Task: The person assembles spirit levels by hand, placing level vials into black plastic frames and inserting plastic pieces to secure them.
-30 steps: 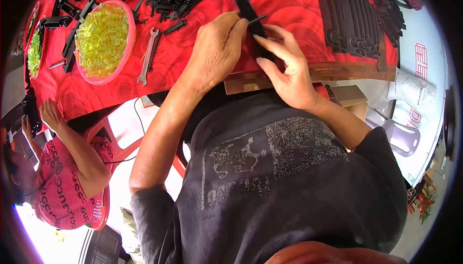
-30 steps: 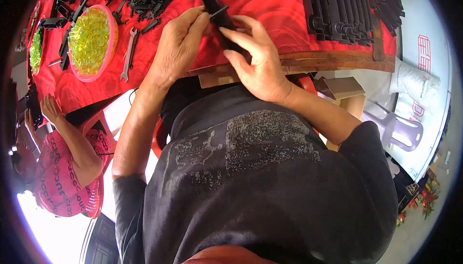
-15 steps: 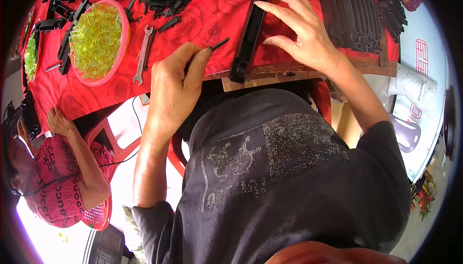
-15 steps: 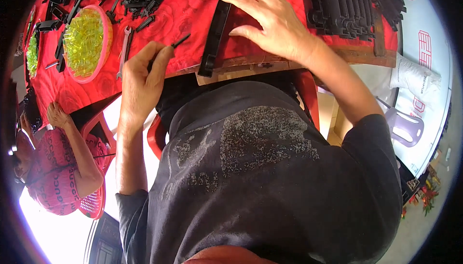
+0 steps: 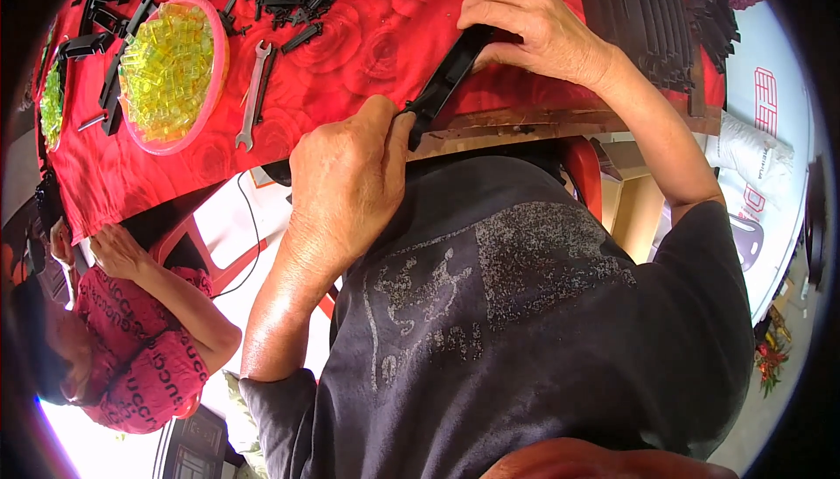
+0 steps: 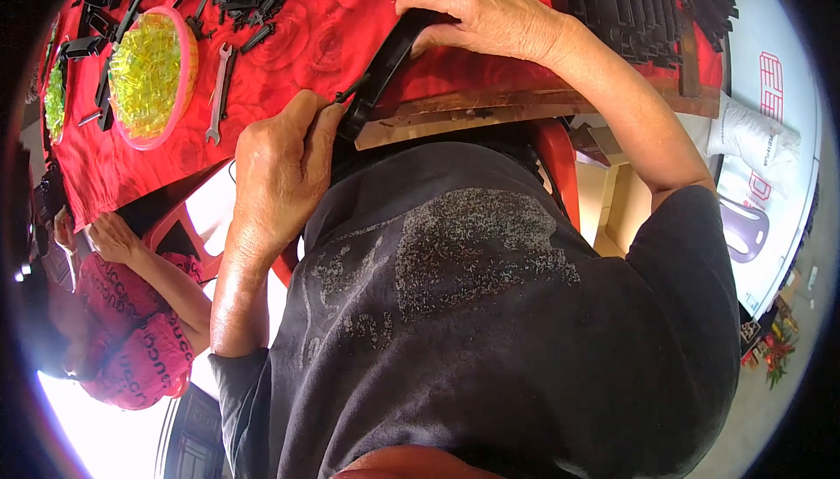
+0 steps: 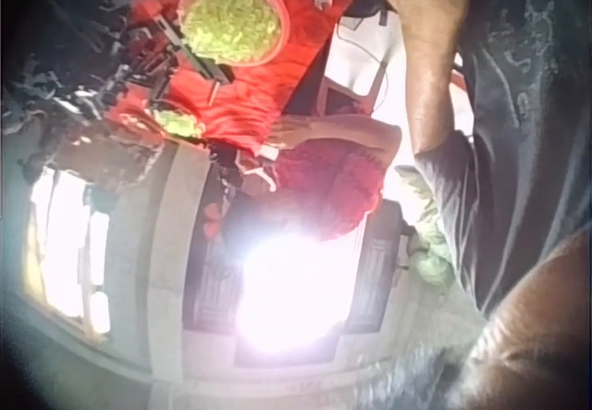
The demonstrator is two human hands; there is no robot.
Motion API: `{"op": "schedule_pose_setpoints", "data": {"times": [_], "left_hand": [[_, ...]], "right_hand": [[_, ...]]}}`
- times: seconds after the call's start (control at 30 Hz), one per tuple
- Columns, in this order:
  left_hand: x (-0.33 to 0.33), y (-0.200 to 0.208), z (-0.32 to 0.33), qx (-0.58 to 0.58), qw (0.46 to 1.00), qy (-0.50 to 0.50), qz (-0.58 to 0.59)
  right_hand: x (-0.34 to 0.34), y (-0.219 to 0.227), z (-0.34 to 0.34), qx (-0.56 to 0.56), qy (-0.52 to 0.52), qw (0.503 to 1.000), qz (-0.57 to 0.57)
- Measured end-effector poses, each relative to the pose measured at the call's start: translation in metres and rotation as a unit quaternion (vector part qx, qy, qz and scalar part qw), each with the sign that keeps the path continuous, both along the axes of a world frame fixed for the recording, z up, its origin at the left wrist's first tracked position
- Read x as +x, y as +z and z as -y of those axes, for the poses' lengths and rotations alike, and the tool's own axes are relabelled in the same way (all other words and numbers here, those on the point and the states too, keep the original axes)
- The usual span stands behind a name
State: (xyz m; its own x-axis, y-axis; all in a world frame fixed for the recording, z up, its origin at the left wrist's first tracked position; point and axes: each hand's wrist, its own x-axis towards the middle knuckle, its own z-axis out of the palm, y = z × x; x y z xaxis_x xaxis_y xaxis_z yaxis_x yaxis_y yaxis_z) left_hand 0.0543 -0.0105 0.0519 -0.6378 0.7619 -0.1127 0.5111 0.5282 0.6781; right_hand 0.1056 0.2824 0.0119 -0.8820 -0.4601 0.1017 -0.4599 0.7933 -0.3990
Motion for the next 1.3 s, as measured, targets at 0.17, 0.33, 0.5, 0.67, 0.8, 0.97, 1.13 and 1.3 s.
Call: {"op": "schedule_pose_setpoints", "data": {"times": [0.17, 0.33, 0.5, 0.67, 0.8, 0.97, 1.13, 1.3], "left_hand": [[-0.001, -0.003, -0.003, -0.01, 0.998, -0.039, -0.048], [0.002, -0.006, -0.006, -0.029, 0.997, -0.051, -0.056], [-0.001, -0.007, -0.008, -0.033, 0.996, -0.045, -0.07], [-0.003, -0.006, -0.008, -0.038, 0.996, -0.051, -0.066], [-0.005, -0.005, -0.01, -0.051, 0.994, -0.06, -0.078], [-0.005, -0.005, -0.014, -0.055, 0.992, -0.07, -0.085], [-0.005, -0.007, -0.016, -0.061, 0.991, -0.078, -0.089], [-0.005, -0.008, -0.018, -0.072, 0.99, -0.081, -0.094]], "right_hand": [[0.015, -0.009, 0.012, -0.079, -0.052, 0.993, -0.066], [0.015, -0.012, 0.013, -0.084, -0.026, 0.992, -0.089], [0.022, -0.016, 0.016, -0.093, -0.042, 0.989, -0.11], [0.027, -0.018, 0.018, -0.09, -0.069, 0.989, -0.097], [0.027, -0.018, 0.018, -0.131, -0.081, 0.983, -0.104], [0.027, -0.016, 0.015, -0.118, -0.011, 0.987, -0.104], [0.025, -0.019, 0.016, -0.116, 0.007, 0.987, -0.111], [0.023, -0.019, 0.019, -0.112, 0.0, 0.988, -0.104]]}}
